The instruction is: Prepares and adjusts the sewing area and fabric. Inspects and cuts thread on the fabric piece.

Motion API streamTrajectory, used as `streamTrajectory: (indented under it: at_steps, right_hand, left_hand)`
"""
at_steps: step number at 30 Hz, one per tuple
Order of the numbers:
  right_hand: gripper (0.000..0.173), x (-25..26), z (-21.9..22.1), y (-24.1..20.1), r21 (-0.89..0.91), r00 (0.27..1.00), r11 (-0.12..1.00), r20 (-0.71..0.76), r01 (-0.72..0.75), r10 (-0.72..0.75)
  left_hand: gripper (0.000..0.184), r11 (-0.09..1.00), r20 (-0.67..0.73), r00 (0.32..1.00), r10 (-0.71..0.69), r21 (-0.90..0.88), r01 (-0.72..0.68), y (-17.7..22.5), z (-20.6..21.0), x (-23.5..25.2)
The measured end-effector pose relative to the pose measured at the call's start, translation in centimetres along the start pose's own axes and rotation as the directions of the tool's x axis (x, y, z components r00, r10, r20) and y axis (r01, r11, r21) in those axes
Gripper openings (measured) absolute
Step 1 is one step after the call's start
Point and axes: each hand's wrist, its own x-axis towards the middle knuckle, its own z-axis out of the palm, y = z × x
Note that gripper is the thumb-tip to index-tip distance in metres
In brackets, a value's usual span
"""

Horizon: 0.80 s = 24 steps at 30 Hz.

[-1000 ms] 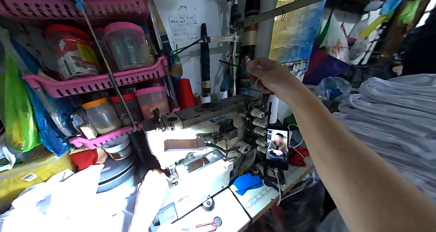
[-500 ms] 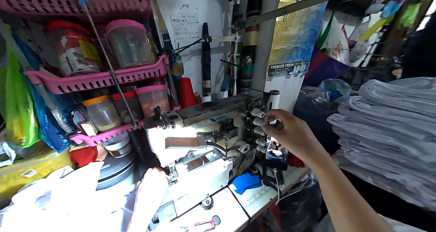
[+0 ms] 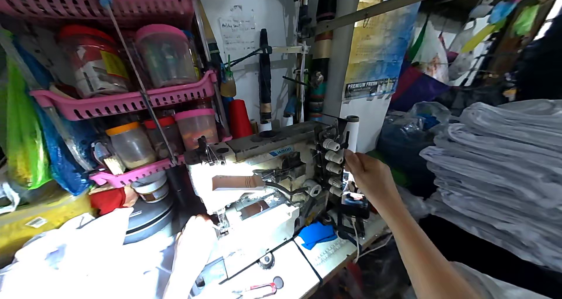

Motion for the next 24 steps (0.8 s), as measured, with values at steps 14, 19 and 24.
streamTrajectory:
  at_steps: [14, 19, 24]
  right_hand:
    - [0.034, -2.2, 1.5, -2.1, -0.097, 0.94, 0.937, -0.029, 0.336, -0.341]
    - [0.032, -2.3, 4.2, -2.7, -0.214, 0.909, 0.886, 0.027, 0.411, -0.416]
    - [0.018, -2.7, 5.2, -2.2, -0.155, 0.909, 0.906, -0.075, 0.395, -0.409]
  left_hand:
    - [0.039, 1.0, -0.046, 0.999, 0.026, -0.014, -0.027, -0.4, 0.5, 0.1]
    - [0.04, 0.999, 0.003, 1.0, -0.019, -0.047, 0.019, 1.0, -0.8, -0.7]
    - [0.04, 0.999, 0.043, 0.998, -0.039, -0.036, 0.041, 1.8, -1.6, -1.0]
